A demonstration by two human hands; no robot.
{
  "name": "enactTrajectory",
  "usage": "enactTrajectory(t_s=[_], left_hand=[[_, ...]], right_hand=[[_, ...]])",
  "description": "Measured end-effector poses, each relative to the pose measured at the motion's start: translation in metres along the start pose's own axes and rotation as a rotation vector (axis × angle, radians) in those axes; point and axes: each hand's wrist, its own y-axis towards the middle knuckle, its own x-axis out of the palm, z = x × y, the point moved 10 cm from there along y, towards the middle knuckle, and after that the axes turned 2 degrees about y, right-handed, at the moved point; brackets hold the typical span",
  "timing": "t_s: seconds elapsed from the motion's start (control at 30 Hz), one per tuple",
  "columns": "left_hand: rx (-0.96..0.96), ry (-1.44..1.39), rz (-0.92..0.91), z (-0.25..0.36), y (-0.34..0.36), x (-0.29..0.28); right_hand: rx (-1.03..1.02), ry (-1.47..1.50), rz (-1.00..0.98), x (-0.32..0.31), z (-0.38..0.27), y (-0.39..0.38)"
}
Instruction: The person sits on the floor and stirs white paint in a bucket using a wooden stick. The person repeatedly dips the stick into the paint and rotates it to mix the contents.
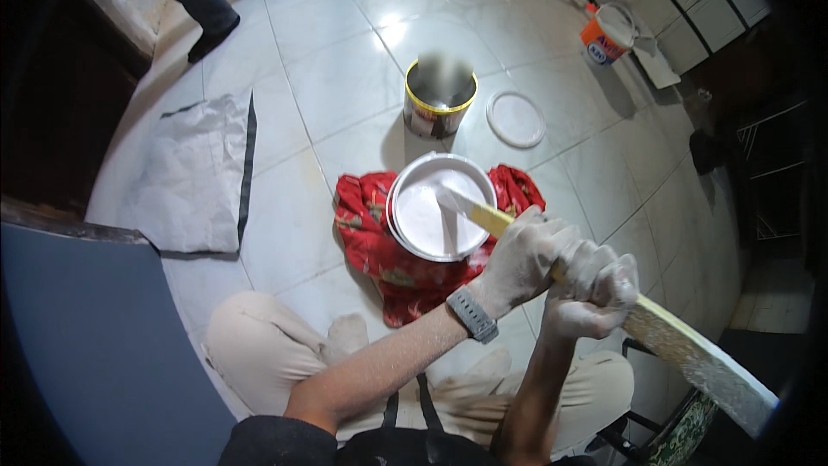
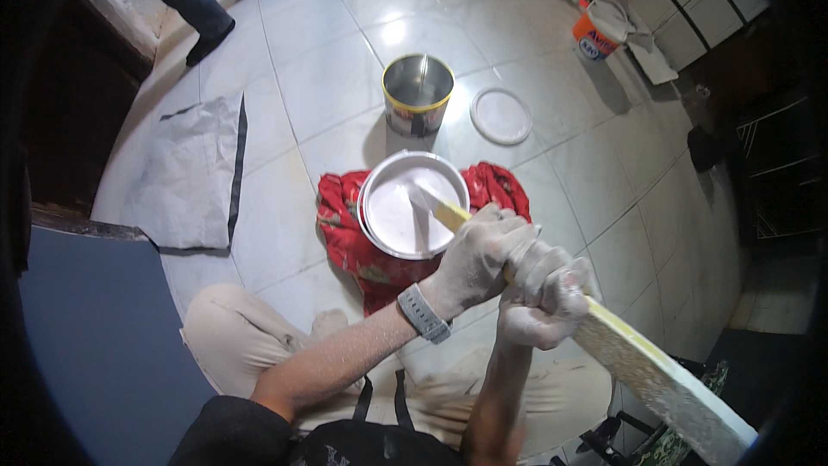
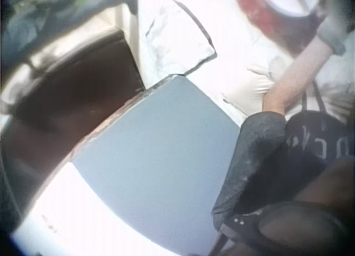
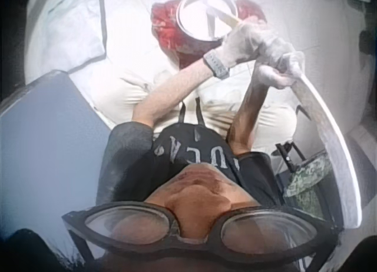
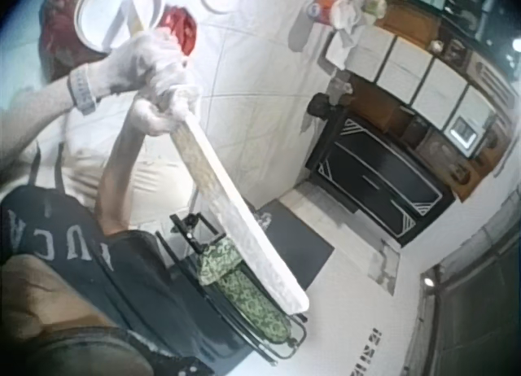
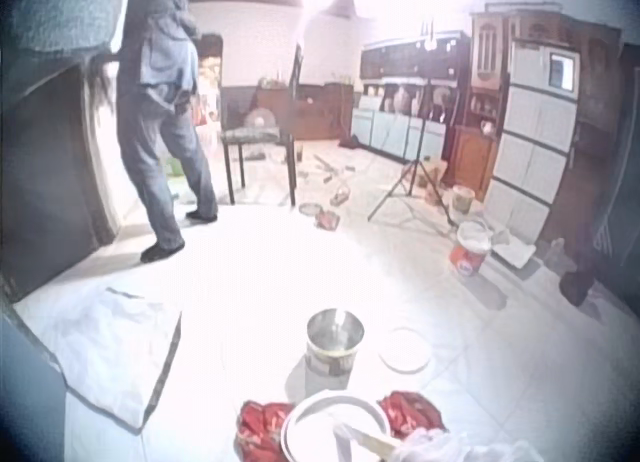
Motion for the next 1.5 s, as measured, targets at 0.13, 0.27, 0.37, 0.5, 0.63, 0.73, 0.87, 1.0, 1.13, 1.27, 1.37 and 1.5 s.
enactTrajectory(t_s=[0.13,0.27,0.37,0.5,0.63,0.73,0.87,1.0,1.13,1.27,1.37,1.5], left_hand=[[-0.156,0.024,-0.129,-0.026,-0.008,0.015],[-0.311,-0.112,-0.121,-0.039,-0.015,0.011],[-0.439,-0.102,-0.184,-0.042,-0.02,0.016],[-0.432,0.003,-0.24,-0.037,-0.023,0.02],[-0.235,0.0,-0.19,-0.012,-0.012,0.016],[-0.057,0.143,-0.141,0.01,-0.002,0.009],[-0.023,0.08,-0.061,0.01,0.0,0.006],[-0.084,0.043,-0.138,-0.007,-0.005,0.017],[-0.22,-0.014,-0.163,-0.022,-0.01,0.019],[-0.385,-0.084,-0.206,-0.038,-0.021,0.026],[-0.407,0.001,-0.248,-0.037,-0.024,0.026],[-0.254,0.063,-0.19,-0.018,-0.016,0.02]], right_hand=[[0.033,-0.19,0.041,-0.005,0.02,0.0],[0.185,-0.22,0.114,-0.024,0.047,-0.005],[0.281,-0.094,0.154,-0.028,0.053,-0.002],[0.31,0.072,0.166,-0.03,0.046,-0.002],[0.171,0.112,0.18,-0.025,0.015,0.002],[0.031,0.122,0.124,-0.019,-0.004,0.002],[-0.05,0.059,0.029,-0.008,-0.015,0.002],[0.027,-0.109,0.028,-0.013,0.007,-0.003],[0.175,-0.182,0.094,-0.027,0.031,-0.004],[0.278,-0.062,0.232,-0.043,0.048,-0.005],[0.266,0.073,0.239,-0.039,0.045,-0.002],[0.184,0.12,0.135,-0.028,0.022,0.002]])
